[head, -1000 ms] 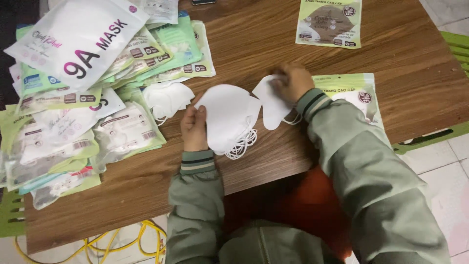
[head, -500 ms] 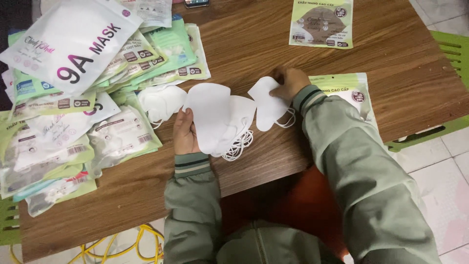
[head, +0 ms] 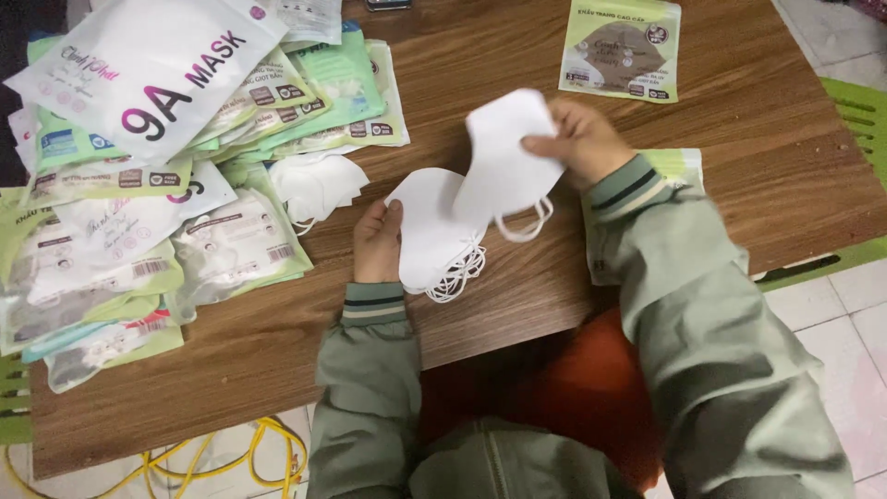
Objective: Stacking individual white face masks into neat piles on a wooden table.
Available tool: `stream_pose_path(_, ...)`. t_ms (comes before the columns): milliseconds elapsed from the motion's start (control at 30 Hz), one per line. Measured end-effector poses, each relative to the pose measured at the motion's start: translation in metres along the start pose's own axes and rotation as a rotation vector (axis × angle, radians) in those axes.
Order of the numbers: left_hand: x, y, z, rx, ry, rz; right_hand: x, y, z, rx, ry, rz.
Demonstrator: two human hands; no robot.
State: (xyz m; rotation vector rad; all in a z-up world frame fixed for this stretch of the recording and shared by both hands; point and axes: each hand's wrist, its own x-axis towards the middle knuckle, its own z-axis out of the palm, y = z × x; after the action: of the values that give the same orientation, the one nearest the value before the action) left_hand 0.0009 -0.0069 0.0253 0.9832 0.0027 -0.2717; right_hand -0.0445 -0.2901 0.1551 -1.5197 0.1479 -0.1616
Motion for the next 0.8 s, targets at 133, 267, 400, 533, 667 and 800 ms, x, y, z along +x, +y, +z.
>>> stream_pose_path(133, 0.010, -0.019, -0.020, -0.023, -0.015, -0.053, -0.007, 0.036, 0.042, -0.031, -0.086, 0.018)
stream_pose_path(267, 0.032, -0.062, -0.053, 0.007, -0.043, -0.077, 0.007, 0.097, 0.054, -0.084, -0.090, 0.136)
stream_pose_path(400, -0.004, -0.004, -0.001, 0.049, -0.084, -0.066, 0.015, 0.131, 0.059, -0.027, -0.078, 0.201)
stream_pose_path(533, -0.002, -0.006, -0.007, 0.074, -0.115, -0.070, 0.002, 0.120, 0.073, 0.026, -0.073, 0.203)
stream_pose_path(667, -0.031, 0.045, 0.019, 0.132, -0.001, -0.070, -0.018, 0.062, 0.081, -0.061, -0.079, 0.139)
stream_pose_path(800, -0.013, 0.050, -0.012, -0.324, 0.181, 0.066, -0.010, 0.069, 0.068, -0.447, -0.017, -0.197)
